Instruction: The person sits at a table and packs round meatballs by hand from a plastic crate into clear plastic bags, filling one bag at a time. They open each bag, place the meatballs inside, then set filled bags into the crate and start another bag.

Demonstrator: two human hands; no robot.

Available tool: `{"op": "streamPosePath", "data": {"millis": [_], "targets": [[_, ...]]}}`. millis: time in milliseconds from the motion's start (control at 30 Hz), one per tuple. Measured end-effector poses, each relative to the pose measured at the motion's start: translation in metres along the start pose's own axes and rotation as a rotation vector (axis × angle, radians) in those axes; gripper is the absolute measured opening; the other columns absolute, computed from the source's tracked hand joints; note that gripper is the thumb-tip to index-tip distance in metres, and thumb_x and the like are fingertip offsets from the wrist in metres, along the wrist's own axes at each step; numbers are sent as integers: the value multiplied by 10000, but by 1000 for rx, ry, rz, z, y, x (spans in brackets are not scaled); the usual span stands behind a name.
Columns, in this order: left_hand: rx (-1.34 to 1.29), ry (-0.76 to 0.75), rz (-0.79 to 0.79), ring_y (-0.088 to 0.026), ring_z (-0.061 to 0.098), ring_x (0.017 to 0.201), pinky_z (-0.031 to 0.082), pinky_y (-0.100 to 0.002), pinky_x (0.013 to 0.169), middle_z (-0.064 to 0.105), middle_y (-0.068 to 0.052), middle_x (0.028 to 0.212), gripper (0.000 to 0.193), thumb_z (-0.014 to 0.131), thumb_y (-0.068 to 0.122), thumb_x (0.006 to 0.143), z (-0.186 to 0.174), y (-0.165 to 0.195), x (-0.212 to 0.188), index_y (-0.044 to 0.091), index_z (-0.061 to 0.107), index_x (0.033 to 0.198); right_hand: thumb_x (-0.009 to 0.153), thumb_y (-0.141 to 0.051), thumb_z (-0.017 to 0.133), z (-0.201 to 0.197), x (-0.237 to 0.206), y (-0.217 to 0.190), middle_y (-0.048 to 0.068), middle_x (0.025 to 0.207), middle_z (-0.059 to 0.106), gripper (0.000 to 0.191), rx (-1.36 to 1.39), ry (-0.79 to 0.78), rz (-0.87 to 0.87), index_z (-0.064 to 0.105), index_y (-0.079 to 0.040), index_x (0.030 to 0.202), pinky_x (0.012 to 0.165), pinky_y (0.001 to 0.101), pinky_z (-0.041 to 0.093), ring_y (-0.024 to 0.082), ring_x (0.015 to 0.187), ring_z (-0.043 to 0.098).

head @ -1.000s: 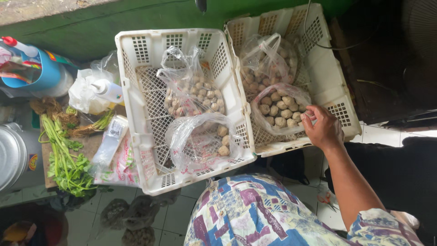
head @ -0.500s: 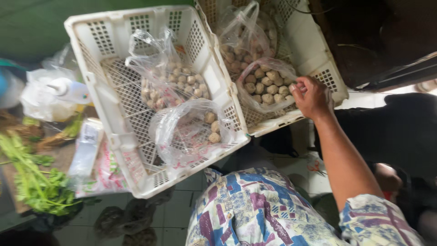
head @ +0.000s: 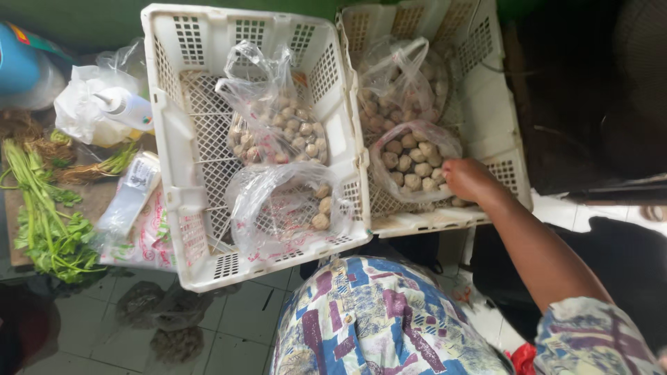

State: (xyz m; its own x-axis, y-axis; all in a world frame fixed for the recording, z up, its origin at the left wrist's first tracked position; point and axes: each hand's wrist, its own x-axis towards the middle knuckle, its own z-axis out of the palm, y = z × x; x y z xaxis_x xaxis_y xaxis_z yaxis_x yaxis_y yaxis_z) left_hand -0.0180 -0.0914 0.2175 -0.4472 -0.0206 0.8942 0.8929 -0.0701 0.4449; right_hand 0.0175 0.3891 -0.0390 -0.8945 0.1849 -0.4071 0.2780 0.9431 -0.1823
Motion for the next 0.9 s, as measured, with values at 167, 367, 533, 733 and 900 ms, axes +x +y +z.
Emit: {"op": "streamPosePath", "data": {"millis": [167, 367, 533, 733, 900], "targets": [[93, 27, 11, -440, 334, 1519, 279, -534, 1236, 350, -297, 1609, 812, 735, 214, 994, 14, -2, -17, -31, 254, 1601, 992, -153, 620, -17, 36, 20, 211, 1125, 784, 266, -277, -371, 291, 764, -10, 1164, 879, 502, 628, 377, 1006, 780], [347, 97, -143, -452, 319, 1536, 261, -545, 1254, 335, -305, 1626, 834, 736, 206, 992, 21, 14, -20, -32, 235, 1615, 944, -239, 692, -4, 35, 5, 253, 1176, 673, 431, 118, 134, -42, 578, -2, 1287, 878, 522, 555, 422, 1054, 666], [856, -376, -848, -472, 365, 1444, 322, -536, 1187, 342, -335, 1545, 882, 767, 257, 938, 24, -65, -89, -47, 259, 1591, 848, -143, 691, 11, 45, -10, 196, 1219, 594, 421, -282, 273, -407, 651, -186, 1265, 858, 480, 578, 372, 1100, 632], [798, -394, -913, -463, 557, 1265, 445, -470, 1071, 535, -324, 1385, 799, 791, 246, 888, -3, -106, -146, -61, 373, 1496, 931, -128, 677, 1, 39, -31, 160, 1170, 658, 286, 79, 290, -450, 628, -102, 1211, 861, 464, 565, 342, 1090, 656], [783, -354, -938, -434, 671, 1047, 537, -467, 906, 669, -291, 1190, 576, 721, 138, 903, 0, -94, -141, -55, 517, 1406, 992, -202, 552, 0, -6, -119, 33, 952, 695, 340, 1231, -370, -230, 601, -144, 1324, 575, 255, 512, 82, 683, 580]]}}
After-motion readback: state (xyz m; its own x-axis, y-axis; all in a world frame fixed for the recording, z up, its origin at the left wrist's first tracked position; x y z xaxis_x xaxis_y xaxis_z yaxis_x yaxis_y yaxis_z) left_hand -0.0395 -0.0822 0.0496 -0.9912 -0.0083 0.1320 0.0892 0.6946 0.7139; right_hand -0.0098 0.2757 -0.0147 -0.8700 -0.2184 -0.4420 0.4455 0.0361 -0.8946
